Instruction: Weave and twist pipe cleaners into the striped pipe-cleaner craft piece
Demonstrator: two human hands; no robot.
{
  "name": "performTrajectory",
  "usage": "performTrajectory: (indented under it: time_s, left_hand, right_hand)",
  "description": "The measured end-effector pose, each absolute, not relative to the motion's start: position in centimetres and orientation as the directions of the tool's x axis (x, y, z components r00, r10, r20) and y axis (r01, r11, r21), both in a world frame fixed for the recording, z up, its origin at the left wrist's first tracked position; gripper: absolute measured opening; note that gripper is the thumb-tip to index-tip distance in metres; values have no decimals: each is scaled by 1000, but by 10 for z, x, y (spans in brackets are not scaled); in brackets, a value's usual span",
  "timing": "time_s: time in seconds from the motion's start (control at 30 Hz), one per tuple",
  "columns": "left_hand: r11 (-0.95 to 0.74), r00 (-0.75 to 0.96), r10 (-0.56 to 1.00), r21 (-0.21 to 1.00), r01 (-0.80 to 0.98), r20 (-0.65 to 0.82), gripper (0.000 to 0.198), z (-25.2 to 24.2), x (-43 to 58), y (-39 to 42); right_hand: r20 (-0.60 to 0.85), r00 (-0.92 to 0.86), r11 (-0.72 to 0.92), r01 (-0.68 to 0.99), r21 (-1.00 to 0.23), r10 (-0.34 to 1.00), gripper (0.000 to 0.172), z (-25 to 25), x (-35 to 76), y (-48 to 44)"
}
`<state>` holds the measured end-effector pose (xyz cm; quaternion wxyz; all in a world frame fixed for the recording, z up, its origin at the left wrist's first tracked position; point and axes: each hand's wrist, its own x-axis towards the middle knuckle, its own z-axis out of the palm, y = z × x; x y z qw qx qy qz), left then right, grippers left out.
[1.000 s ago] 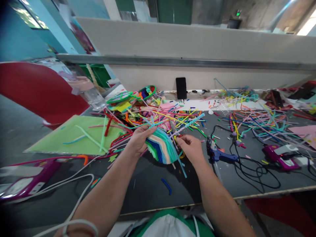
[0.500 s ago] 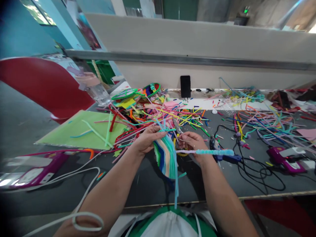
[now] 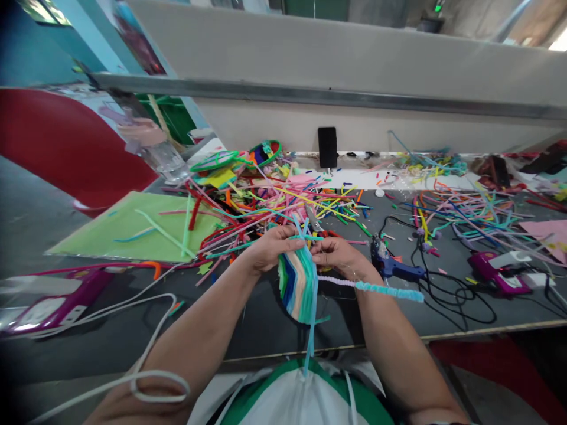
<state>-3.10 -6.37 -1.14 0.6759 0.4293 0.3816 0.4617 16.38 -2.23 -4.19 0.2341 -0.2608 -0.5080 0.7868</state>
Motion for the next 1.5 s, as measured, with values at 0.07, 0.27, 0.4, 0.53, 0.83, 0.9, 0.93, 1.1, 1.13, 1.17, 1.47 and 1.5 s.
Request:
performTrajectory:
  time_s: [0.07, 0.27, 0.4, 0.53, 0.83, 0.9, 0.93, 1.1, 1.13, 1.17, 1.47, 1.5]
  left_hand:
    - [214, 284, 951, 927, -309, -125, 35, -11, -31, -64]
    - [210, 285, 952, 917, -340, -113, 36, -12, -31, -63]
    - [222, 290, 949, 919, -325, -126, 35, -12, -31, -63]
    - [221, 289, 948, 925, -308, -131, 35, -11, -31, -63]
    - [177, 251, 961, 954, -244, -114, 34, -13, -30, -63]
    - [173, 249, 961, 960, -221, -116, 35, -12, -30, -64]
    - [166, 250, 962, 964, -208, -112, 36, -11, -29, -64]
    - [144, 256, 962, 972, -185, -94, 37, -5, -28, -66]
    - [143, 253, 963, 972, -188, -92, 37, -4, -27, -67]
    - [137, 249, 965, 972, -192, -86, 37, -4, -27, -67]
    - [140, 253, 966, 941, -308, -61, 30, -6, -26, -66]
    - [156, 258, 963, 935, -317, -74, 30, -6, -26, -66]
  right_hand:
    - [-181, -751, -385, -105, -917, 635, 32, -41, 162, -23]
    - [-144, -721, -348, -142, -927, 677, 36, -40, 154, -26]
    - [-161, -704, -362, -144, -921, 691, 33, -37, 155, -29]
    - [-167, -746, -390, -133, -911, 645, 36, -36, 158, -29]
    - [-96, -842, -357, -119, -926, 530, 41, -34, 152, -27]
    - [-98, -845, -377, -128, -918, 526, 40, -31, 152, -29]
    - [-104, -840, -384, -130, -914, 532, 40, -30, 153, -30]
    - [-114, -810, -378, -139, -915, 575, 41, -30, 155, -33]
    - [-109, -805, -374, -147, -916, 584, 41, -30, 154, -33]
    - [-106, -797, -372, -156, -915, 595, 40, -30, 154, -33]
    - [-92, -772, -339, -165, -926, 629, 30, -31, 152, -35]
    - [-92, -776, -340, -164, -926, 624, 29, -31, 152, -35]
